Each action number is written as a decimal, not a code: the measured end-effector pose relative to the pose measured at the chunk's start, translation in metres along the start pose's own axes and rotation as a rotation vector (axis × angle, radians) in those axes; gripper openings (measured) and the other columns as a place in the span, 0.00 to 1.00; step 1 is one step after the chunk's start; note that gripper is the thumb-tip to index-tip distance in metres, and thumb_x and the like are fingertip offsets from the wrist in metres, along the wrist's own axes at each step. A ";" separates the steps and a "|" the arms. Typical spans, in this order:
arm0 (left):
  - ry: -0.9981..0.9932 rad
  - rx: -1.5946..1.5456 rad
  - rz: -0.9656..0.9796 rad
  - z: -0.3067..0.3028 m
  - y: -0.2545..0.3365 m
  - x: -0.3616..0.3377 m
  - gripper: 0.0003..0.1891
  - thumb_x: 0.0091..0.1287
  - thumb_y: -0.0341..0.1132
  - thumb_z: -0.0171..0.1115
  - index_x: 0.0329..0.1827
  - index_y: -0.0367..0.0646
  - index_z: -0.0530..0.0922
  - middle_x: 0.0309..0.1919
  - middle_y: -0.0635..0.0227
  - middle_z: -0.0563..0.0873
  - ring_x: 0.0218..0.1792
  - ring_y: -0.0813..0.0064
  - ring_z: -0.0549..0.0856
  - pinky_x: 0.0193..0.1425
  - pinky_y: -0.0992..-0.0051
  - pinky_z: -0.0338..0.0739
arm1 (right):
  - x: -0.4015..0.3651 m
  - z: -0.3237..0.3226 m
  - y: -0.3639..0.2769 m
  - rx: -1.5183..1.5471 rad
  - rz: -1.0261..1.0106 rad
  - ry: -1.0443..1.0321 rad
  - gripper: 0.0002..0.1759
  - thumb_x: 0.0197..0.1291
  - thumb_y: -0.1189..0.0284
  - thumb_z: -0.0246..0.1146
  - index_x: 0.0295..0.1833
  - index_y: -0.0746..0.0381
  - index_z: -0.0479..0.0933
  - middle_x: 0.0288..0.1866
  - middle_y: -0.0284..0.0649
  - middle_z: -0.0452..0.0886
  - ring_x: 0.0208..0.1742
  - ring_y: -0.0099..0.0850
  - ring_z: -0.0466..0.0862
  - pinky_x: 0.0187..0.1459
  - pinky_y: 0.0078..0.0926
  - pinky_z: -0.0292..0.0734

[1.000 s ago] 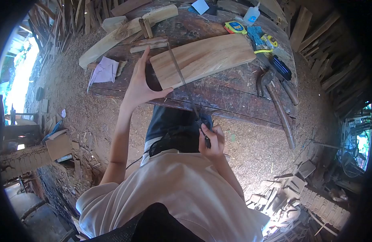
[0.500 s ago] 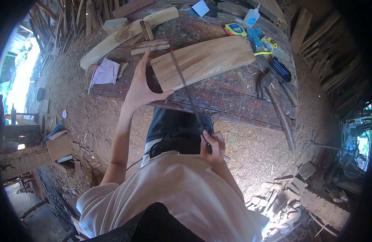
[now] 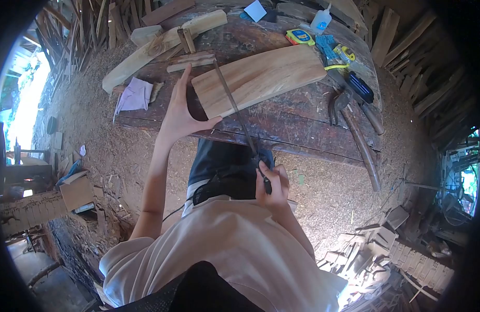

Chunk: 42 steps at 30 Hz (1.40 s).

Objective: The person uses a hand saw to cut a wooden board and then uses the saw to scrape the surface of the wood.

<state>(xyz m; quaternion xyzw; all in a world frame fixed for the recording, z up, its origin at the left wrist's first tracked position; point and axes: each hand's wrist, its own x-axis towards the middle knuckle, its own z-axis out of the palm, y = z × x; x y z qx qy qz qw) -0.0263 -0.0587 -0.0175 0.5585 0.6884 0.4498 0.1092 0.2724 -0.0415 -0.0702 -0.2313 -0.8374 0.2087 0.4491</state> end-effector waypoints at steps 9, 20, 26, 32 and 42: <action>0.010 0.019 0.029 0.000 0.001 0.000 0.68 0.42 0.46 0.85 0.84 0.41 0.47 0.68 0.40 0.69 0.70 0.44 0.72 0.75 0.53 0.68 | 0.005 -0.002 -0.003 -0.022 -0.053 0.003 0.19 0.53 0.89 0.71 0.52 0.71 0.78 0.27 0.44 0.74 0.24 0.34 0.74 0.24 0.27 0.67; 0.010 0.026 0.007 0.000 0.001 0.000 0.68 0.41 0.46 0.85 0.83 0.40 0.48 0.69 0.39 0.69 0.71 0.43 0.70 0.75 0.53 0.67 | 0.004 0.007 0.006 -0.042 -0.056 -0.003 0.19 0.54 0.89 0.71 0.52 0.71 0.78 0.26 0.43 0.74 0.23 0.32 0.72 0.24 0.27 0.65; 0.002 0.039 0.038 0.000 -0.001 0.000 0.68 0.41 0.46 0.85 0.83 0.40 0.48 0.69 0.39 0.69 0.71 0.43 0.70 0.75 0.53 0.67 | 0.031 0.023 0.006 -0.035 -0.098 0.007 0.19 0.53 0.90 0.71 0.51 0.72 0.78 0.26 0.43 0.75 0.23 0.33 0.72 0.23 0.27 0.65; 0.006 0.015 0.020 0.000 0.000 0.000 0.68 0.41 0.46 0.85 0.83 0.41 0.48 0.67 0.40 0.70 0.69 0.43 0.71 0.74 0.53 0.68 | 0.014 0.016 0.007 -0.015 -0.107 0.041 0.21 0.52 0.91 0.71 0.52 0.72 0.79 0.28 0.44 0.78 0.22 0.34 0.72 0.23 0.29 0.66; -0.002 0.019 0.010 -0.002 0.003 0.001 0.67 0.42 0.45 0.85 0.84 0.42 0.49 0.70 0.43 0.69 0.72 0.46 0.70 0.77 0.55 0.64 | 0.011 0.015 0.007 -0.047 -0.098 0.046 0.19 0.51 0.91 0.73 0.50 0.72 0.81 0.28 0.44 0.80 0.22 0.33 0.70 0.23 0.29 0.63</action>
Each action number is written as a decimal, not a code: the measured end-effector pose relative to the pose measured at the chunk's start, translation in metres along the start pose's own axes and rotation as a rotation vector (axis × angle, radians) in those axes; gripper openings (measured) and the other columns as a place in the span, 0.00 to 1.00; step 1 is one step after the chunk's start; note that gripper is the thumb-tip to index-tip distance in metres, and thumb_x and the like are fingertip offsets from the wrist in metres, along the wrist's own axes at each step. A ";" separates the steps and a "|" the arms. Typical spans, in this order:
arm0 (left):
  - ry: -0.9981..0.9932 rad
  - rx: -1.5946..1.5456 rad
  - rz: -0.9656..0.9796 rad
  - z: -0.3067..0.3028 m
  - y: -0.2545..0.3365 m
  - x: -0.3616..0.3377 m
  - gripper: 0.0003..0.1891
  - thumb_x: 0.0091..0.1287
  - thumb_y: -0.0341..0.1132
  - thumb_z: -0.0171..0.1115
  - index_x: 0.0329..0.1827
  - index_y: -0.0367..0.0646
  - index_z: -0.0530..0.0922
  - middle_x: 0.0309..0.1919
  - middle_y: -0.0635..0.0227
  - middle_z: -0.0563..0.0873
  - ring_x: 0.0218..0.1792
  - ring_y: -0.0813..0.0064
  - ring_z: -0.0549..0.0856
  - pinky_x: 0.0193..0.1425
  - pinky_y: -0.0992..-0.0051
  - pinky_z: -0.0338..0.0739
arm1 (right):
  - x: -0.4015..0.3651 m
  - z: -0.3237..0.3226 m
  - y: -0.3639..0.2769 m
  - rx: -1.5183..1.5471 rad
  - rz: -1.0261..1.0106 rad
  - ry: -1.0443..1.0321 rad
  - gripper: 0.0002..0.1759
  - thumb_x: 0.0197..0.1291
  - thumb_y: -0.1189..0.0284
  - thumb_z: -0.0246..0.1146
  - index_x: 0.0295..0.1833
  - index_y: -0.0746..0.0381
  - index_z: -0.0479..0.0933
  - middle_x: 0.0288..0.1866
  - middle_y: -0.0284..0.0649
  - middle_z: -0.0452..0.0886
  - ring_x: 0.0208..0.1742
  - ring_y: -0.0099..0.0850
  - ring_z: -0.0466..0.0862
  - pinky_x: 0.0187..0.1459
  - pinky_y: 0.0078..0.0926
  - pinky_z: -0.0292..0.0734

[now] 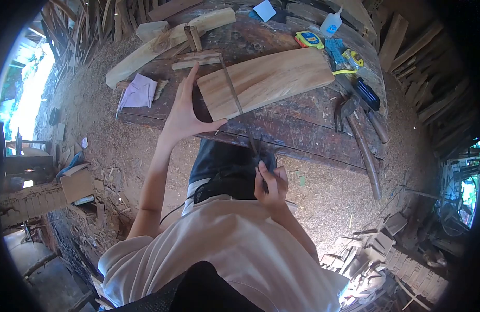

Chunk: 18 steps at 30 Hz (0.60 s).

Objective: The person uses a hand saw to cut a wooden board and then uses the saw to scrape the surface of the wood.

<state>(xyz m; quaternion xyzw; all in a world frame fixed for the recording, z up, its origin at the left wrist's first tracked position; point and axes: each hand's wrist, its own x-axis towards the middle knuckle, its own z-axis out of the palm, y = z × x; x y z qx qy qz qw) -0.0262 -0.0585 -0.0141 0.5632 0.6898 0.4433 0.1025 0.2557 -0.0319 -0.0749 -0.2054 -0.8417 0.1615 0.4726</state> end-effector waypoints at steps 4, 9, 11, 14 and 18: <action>0.004 0.044 0.065 0.002 -0.002 0.000 0.68 0.41 0.47 0.85 0.83 0.40 0.48 0.65 0.40 0.71 0.67 0.43 0.72 0.73 0.53 0.68 | 0.013 0.006 -0.002 -0.037 -0.048 0.014 0.20 0.51 0.91 0.73 0.51 0.72 0.81 0.28 0.43 0.79 0.22 0.33 0.69 0.23 0.28 0.63; 0.021 0.049 0.056 0.002 -0.005 0.001 0.67 0.41 0.47 0.84 0.83 0.40 0.49 0.64 0.41 0.71 0.66 0.43 0.73 0.73 0.53 0.68 | 0.019 0.013 0.001 0.003 -0.030 -0.001 0.21 0.51 0.91 0.72 0.52 0.72 0.80 0.29 0.44 0.80 0.23 0.33 0.70 0.24 0.28 0.64; 0.031 0.035 0.053 0.001 -0.006 0.001 0.67 0.41 0.46 0.84 0.83 0.40 0.49 0.64 0.41 0.71 0.66 0.43 0.73 0.73 0.53 0.68 | 0.006 0.004 0.000 0.037 0.000 0.000 0.20 0.52 0.92 0.71 0.52 0.73 0.80 0.28 0.45 0.79 0.23 0.33 0.70 0.23 0.28 0.64; 0.018 0.033 0.061 0.002 -0.003 0.002 0.67 0.41 0.46 0.84 0.83 0.39 0.49 0.63 0.42 0.71 0.65 0.44 0.73 0.72 0.54 0.68 | -0.004 -0.002 -0.003 0.024 -0.005 -0.024 0.19 0.52 0.92 0.71 0.51 0.73 0.79 0.27 0.45 0.77 0.23 0.33 0.71 0.22 0.28 0.64; -0.004 0.052 0.060 0.001 0.000 0.002 0.67 0.41 0.46 0.85 0.83 0.38 0.49 0.62 0.42 0.72 0.65 0.44 0.74 0.72 0.54 0.69 | 0.032 0.015 -0.001 0.023 -0.018 -0.005 0.20 0.53 0.91 0.71 0.53 0.72 0.80 0.27 0.44 0.77 0.23 0.35 0.73 0.25 0.29 0.68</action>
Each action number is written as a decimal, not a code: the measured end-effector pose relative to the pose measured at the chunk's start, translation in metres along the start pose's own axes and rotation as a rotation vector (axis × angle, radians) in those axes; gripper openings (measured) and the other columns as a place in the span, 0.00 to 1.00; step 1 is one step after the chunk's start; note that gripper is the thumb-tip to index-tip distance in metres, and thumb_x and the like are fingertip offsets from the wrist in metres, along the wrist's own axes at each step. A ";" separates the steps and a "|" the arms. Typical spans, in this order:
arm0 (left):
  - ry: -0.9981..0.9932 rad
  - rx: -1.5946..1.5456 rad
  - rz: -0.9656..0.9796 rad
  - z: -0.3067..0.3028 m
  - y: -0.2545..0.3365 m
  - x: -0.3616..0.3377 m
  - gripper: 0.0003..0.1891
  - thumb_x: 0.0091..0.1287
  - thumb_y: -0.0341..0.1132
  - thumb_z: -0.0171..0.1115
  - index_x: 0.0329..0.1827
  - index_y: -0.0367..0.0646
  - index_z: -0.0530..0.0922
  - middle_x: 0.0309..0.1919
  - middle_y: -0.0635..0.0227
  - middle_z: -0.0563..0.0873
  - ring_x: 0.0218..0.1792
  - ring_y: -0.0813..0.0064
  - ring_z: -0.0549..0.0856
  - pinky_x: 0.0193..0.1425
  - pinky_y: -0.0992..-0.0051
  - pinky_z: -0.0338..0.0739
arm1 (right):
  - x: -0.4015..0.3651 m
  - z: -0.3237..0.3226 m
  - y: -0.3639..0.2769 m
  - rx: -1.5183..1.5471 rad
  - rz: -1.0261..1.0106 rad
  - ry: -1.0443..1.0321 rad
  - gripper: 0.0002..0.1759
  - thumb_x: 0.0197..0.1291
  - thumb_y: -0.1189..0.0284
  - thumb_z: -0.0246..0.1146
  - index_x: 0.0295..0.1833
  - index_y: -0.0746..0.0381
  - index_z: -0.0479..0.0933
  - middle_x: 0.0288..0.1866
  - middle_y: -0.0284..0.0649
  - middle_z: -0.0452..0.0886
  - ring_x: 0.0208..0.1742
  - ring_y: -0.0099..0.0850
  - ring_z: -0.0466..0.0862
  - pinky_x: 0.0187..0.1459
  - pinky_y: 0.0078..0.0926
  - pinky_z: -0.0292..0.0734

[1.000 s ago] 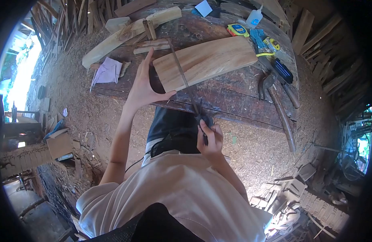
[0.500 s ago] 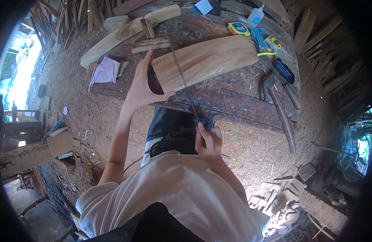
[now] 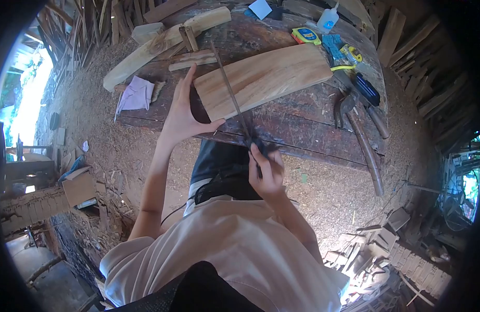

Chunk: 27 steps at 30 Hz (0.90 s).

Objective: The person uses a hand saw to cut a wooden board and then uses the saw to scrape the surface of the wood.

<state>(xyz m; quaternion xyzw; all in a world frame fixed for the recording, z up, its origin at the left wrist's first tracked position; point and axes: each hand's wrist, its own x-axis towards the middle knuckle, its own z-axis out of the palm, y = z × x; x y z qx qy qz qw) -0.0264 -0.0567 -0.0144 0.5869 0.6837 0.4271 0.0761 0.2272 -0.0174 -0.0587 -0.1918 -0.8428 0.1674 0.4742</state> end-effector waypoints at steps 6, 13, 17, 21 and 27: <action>0.011 -0.051 -0.048 -0.001 0.001 -0.001 0.66 0.41 0.44 0.84 0.83 0.40 0.51 0.64 0.43 0.72 0.68 0.46 0.73 0.75 0.56 0.65 | -0.025 -0.013 -0.006 -0.057 0.018 -0.039 0.22 0.53 0.90 0.72 0.54 0.71 0.80 0.27 0.44 0.77 0.23 0.34 0.71 0.26 0.28 0.66; 0.005 -0.026 -0.024 -0.001 0.001 -0.001 0.66 0.40 0.43 0.84 0.83 0.40 0.51 0.60 0.45 0.72 0.64 0.47 0.74 0.73 0.56 0.67 | -0.012 -0.002 0.001 -0.006 -0.019 -0.044 0.21 0.51 0.91 0.72 0.53 0.71 0.80 0.27 0.43 0.76 0.22 0.34 0.71 0.23 0.29 0.65; 0.013 -0.036 -0.039 -0.002 0.001 -0.001 0.65 0.41 0.42 0.84 0.83 0.40 0.51 0.60 0.45 0.72 0.64 0.47 0.74 0.72 0.57 0.67 | -0.027 -0.014 0.001 0.026 0.044 -0.027 0.23 0.51 0.90 0.71 0.55 0.71 0.80 0.27 0.42 0.80 0.21 0.33 0.71 0.24 0.30 0.63; 0.016 -0.022 0.010 0.000 -0.003 0.001 0.67 0.40 0.44 0.84 0.83 0.39 0.49 0.58 0.45 0.72 0.61 0.44 0.74 0.70 0.54 0.70 | -0.043 -0.028 -0.002 0.011 0.032 -0.044 0.21 0.52 0.89 0.72 0.53 0.69 0.81 0.25 0.41 0.74 0.23 0.32 0.71 0.24 0.28 0.64; 0.004 -0.009 0.003 0.000 -0.001 -0.002 0.67 0.40 0.44 0.84 0.83 0.39 0.49 0.57 0.45 0.71 0.61 0.45 0.74 0.69 0.55 0.70 | 0.000 -0.004 -0.004 -0.011 0.032 -0.045 0.20 0.52 0.89 0.72 0.53 0.69 0.81 0.28 0.42 0.76 0.24 0.33 0.72 0.26 0.30 0.67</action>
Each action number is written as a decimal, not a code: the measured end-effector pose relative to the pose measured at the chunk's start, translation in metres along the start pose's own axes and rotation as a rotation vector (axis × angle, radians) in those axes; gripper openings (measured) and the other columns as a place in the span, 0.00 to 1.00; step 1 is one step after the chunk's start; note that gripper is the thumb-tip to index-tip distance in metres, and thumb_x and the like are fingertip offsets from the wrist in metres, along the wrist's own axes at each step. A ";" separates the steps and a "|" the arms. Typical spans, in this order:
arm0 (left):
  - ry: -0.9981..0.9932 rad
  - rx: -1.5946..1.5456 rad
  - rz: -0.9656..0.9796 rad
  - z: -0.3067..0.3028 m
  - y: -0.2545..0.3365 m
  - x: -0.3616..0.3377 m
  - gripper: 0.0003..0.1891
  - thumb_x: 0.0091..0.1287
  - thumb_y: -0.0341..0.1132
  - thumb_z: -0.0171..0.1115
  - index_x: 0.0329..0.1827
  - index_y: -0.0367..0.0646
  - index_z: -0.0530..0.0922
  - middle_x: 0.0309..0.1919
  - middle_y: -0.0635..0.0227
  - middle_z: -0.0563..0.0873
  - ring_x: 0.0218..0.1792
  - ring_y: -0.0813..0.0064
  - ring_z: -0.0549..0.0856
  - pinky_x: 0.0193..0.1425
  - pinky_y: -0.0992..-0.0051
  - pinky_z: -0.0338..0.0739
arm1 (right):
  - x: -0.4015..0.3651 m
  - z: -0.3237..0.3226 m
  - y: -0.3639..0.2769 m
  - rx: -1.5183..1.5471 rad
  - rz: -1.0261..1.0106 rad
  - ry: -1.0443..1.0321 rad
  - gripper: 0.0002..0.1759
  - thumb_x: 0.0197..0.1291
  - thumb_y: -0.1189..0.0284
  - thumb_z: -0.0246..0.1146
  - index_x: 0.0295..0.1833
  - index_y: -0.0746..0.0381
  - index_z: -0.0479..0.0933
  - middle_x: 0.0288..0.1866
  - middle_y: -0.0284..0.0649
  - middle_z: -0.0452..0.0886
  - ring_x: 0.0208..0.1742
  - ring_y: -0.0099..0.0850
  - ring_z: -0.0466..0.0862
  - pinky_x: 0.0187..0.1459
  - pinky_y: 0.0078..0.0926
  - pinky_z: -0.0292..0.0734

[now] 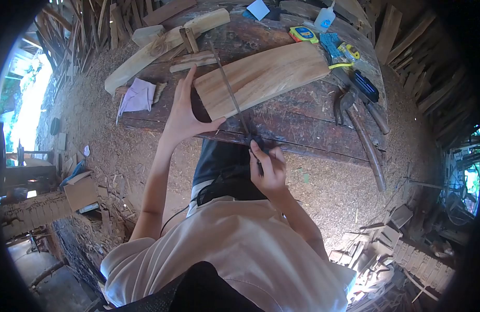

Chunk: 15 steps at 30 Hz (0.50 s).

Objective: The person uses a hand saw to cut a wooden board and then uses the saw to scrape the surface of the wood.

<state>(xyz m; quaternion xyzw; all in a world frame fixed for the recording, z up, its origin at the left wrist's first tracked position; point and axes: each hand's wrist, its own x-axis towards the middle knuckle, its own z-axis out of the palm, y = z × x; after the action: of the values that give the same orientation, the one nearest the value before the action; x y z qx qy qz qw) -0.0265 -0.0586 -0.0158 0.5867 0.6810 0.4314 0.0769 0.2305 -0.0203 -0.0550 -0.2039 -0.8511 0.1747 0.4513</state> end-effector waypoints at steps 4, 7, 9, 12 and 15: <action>0.021 -0.014 -0.016 0.000 0.000 0.000 0.67 0.40 0.44 0.85 0.83 0.39 0.49 0.56 0.46 0.71 0.60 0.46 0.74 0.68 0.55 0.71 | -0.033 -0.013 0.006 0.018 0.020 -0.001 0.20 0.53 0.88 0.73 0.52 0.69 0.80 0.28 0.42 0.76 0.25 0.34 0.73 0.26 0.30 0.67; -0.001 -0.007 -0.012 0.000 0.001 0.001 0.67 0.41 0.44 0.85 0.83 0.39 0.49 0.56 0.46 0.71 0.60 0.46 0.74 0.68 0.56 0.71 | -0.043 -0.023 0.005 0.001 0.028 -0.045 0.19 0.53 0.88 0.73 0.51 0.70 0.79 0.28 0.42 0.75 0.25 0.35 0.74 0.26 0.30 0.67; -0.016 -0.008 -0.012 -0.001 0.003 0.001 0.67 0.41 0.45 0.85 0.83 0.38 0.49 0.56 0.47 0.71 0.60 0.46 0.74 0.67 0.56 0.71 | -0.029 -0.017 0.006 -0.031 -0.024 -0.031 0.20 0.53 0.88 0.72 0.51 0.69 0.79 0.28 0.43 0.77 0.25 0.36 0.74 0.26 0.30 0.68; -0.019 -0.007 -0.012 -0.001 0.003 0.001 0.67 0.40 0.46 0.85 0.83 0.38 0.49 0.56 0.47 0.71 0.59 0.46 0.74 0.67 0.56 0.70 | 0.005 -0.001 0.002 -0.011 0.005 -0.034 0.22 0.52 0.89 0.72 0.53 0.69 0.79 0.30 0.46 0.79 0.25 0.37 0.75 0.26 0.32 0.69; 0.003 -0.002 -0.008 0.000 0.000 -0.001 0.68 0.40 0.46 0.85 0.83 0.39 0.49 0.56 0.47 0.70 0.59 0.46 0.74 0.67 0.56 0.70 | 0.004 0.002 0.000 0.002 -0.002 -0.021 0.22 0.52 0.88 0.72 0.55 0.70 0.79 0.29 0.46 0.79 0.24 0.38 0.75 0.27 0.33 0.69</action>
<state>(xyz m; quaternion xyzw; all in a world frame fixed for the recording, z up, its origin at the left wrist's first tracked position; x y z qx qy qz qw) -0.0267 -0.0592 -0.0162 0.5834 0.6830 0.4325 0.0782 0.2270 -0.0183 -0.0537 -0.2006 -0.8559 0.1771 0.4425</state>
